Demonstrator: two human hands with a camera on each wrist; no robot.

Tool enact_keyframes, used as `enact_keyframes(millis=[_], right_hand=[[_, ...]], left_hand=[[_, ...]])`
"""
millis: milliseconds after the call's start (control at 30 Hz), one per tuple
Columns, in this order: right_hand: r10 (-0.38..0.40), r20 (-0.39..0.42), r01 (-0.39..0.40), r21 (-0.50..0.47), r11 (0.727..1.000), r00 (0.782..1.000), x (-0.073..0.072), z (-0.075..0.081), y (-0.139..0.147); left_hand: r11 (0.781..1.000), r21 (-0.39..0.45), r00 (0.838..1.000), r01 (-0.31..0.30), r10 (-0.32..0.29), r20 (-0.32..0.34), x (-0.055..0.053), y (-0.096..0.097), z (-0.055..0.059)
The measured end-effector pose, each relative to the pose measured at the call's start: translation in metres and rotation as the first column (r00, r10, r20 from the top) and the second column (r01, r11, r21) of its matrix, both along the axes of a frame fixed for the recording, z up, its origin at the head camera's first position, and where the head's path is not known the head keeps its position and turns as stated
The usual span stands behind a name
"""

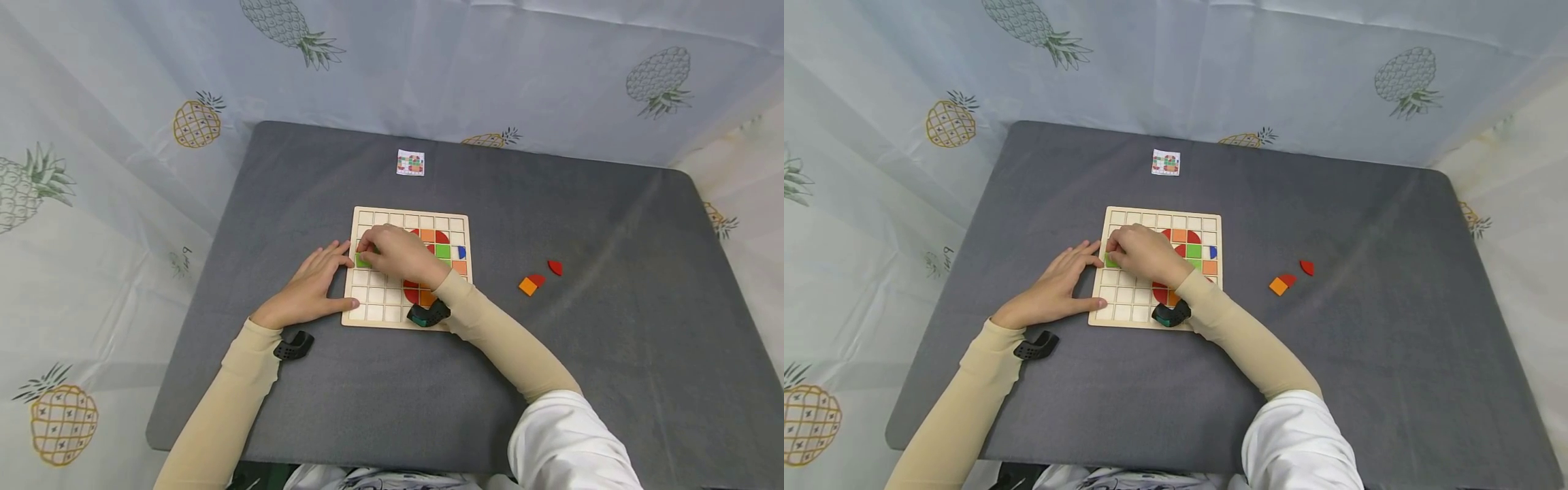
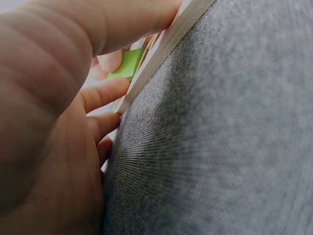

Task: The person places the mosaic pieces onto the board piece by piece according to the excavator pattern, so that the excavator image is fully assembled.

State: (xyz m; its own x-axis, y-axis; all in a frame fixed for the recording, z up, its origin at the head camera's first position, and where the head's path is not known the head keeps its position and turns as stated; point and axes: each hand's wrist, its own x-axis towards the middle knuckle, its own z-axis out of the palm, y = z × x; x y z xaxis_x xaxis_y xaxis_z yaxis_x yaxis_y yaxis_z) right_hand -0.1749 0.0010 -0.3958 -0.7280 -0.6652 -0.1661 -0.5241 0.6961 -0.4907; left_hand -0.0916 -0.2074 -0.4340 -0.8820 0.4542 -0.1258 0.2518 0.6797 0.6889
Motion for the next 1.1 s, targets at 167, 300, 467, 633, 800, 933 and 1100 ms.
enact_keyframes(millis=[167,300,467,633,800,933,1100], right_hand=[[0.001,-0.035,0.0,0.021,1.0,0.999,0.003,-0.003,-0.003],[0.013,-0.054,-0.011,0.031,0.999,0.998,0.005,-0.004,-0.003],[0.036,-0.12,-0.028,0.064,0.998,0.992,0.01,-0.004,-0.004],[0.053,-0.149,-0.038,0.098,0.994,0.987,0.013,-0.002,-0.004],[0.062,-0.1,-0.05,0.123,0.991,0.993,0.014,0.001,-0.001],[0.073,-0.089,-0.062,0.117,0.991,0.993,0.014,0.001,0.001],[0.07,-0.096,-0.06,0.102,0.993,0.993,0.014,-0.001,0.001]], left_hand=[[1.0,-0.002,1.0,-0.002,0.002,0.001,0.0,0.0,0.0],[1.0,-0.004,1.0,-0.001,0.001,0.004,0.001,0.0,0.001],[1.0,-0.002,1.0,-0.005,0.005,0.013,0.001,0.0,0.001],[1.0,-0.001,1.0,-0.002,0.002,0.016,0.001,0.0,0.0],[1.0,-0.005,1.0,0.0,0.0,0.008,0.0,0.001,0.001],[1.0,-0.005,1.0,-0.001,0.001,0.004,0.0,0.001,0.002],[1.0,-0.007,1.0,0.0,0.0,0.008,0.0,0.002,0.002]])
